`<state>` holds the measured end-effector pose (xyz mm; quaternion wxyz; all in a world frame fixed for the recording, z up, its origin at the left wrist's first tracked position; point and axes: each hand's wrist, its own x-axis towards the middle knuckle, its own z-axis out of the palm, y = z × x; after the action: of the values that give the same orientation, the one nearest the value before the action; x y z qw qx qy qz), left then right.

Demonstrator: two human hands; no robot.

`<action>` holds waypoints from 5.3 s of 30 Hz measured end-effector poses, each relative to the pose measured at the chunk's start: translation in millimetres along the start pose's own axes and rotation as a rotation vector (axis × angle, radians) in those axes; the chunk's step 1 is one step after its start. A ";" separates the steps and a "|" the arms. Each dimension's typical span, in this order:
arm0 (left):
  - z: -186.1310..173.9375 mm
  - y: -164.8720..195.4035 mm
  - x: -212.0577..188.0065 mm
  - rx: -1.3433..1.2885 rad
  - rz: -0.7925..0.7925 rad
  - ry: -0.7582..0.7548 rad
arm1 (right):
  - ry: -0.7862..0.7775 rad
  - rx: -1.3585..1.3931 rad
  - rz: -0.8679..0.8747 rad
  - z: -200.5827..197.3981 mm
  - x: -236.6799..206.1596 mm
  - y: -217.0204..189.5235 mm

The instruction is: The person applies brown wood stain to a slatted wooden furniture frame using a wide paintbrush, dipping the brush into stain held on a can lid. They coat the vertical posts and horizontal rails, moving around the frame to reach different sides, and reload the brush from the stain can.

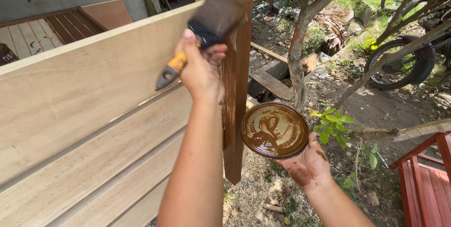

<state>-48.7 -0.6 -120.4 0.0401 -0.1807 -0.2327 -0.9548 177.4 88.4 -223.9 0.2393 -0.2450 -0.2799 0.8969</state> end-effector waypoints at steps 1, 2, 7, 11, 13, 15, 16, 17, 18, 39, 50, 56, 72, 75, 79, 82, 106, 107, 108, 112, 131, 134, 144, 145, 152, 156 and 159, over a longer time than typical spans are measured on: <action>-4.9 -12.2 -8.2 -0.039 -0.027 0.029 | 0.036 0.024 0.025 -1.0 0.0 -1.2; -11.4 -22.5 -17.7 -0.079 -0.051 0.057 | 0.069 0.048 0.050 -1.3 1.7 -1.9; -48.9 -38.2 -61.2 -0.293 -0.305 0.251 | -0.006 0.044 0.080 -22.3 7.9 -11.8; -27.0 -40.2 -47.6 -0.445 -0.386 0.267 | 0.127 -0.069 -0.007 -38.1 18.4 -20.1; -3.1 -41.5 -25.0 -0.464 -0.337 0.224 | 0.185 -0.122 -0.008 -40.4 25.4 -24.0; -5.0 -43.4 -23.2 -0.450 -0.316 0.237 | 0.227 -0.129 0.010 -42.8 28.3 -27.0; -7.9 -44.0 -24.9 -0.431 -0.321 0.262 | 0.236 -0.105 0.020 -42.6 30.7 -30.2; -13.8 -43.1 -29.1 -0.410 -0.323 0.282 | 0.239 -0.077 0.029 -41.3 33.5 -33.3; -23.7 -42.0 -39.9 -0.433 -0.343 0.281 | 0.245 -0.094 0.019 -41.2 34.9 -37.1; -15.7 -48.4 -12.0 -0.465 -0.349 0.251 | 0.068 0.004 0.120 -30.2 31.9 -11.4; -95.3 1.3 -56.8 0.247 -0.142 0.161 | -0.726 -0.073 -0.077 -73.1 49.5 9.7; -23.1 24.7 -12.9 0.590 0.461 -0.275 | -0.608 -0.046 -0.106 -69.5 50.6 13.7; 10.1 43.3 1.9 1.187 1.084 -0.459 | -0.120 -0.014 0.105 -38.8 58.5 15.6; 7.4 43.1 1.5 1.188 1.112 -0.382 | -0.057 0.012 0.144 -25.4 51.6 12.0; 15.4 40.4 1.3 1.113 1.029 -0.401 | -0.078 0.053 0.159 -21.1 44.2 12.3; 19.3 36.9 0.4 1.132 1.093 -0.411 | -0.090 0.060 0.167 -20.2 43.3 10.9; 36.1 31.0 -21.7 0.749 0.285 -0.149 | -0.093 -0.031 0.098 -19.1 40.4 10.3; 43.0 36.6 -12.5 0.662 0.258 -0.141 | -0.087 -0.060 0.073 -19.0 39.4 10.0; 46.5 38.0 -8.9 0.592 0.267 -0.131 | -0.103 -0.030 0.093 -18.5 38.6 9.3; 29.5 17.7 -15.1 0.444 0.284 -0.113 | -0.103 0.032 0.134 -17.5 35.1 3.3; -90.5 -13.0 -69.5 1.207 0.881 -0.370 | -0.788 0.208 -0.061 -63.1 60.9 25.9; -83.5 -21.2 -60.7 1.255 0.894 -0.369 | -0.838 0.241 -0.087 -66.4 62.7 25.3; -137.0 -46.9 -82.3 1.485 0.597 -0.425 | 0.094 0.018 0.118 -29.0 44.2 16.7; -145.4 -46.3 -90.3 1.568 0.444 -0.440 | 0.034 0.009 0.107 -28.8 43.3 16.6; -149.8 -17.9 -113.2 1.205 0.230 -0.327 | 0.077 0.043 0.200 -37.9 48.5 30.6; -121.6 12.5 -105.6 1.038 -0.182 -0.553 | 0.040 -0.011 0.277 -45.5 48.5 42.7; -102.7 22.7 -106.9 1.118 0.008 -0.926 | 0.012 -0.041 0.289 -48.8 49.8 49.4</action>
<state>21.0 -68.7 -234.4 0.0274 -0.5199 -0.6784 -0.5184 152.8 99.3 -305.0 0.1045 -0.2929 -0.2583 0.9146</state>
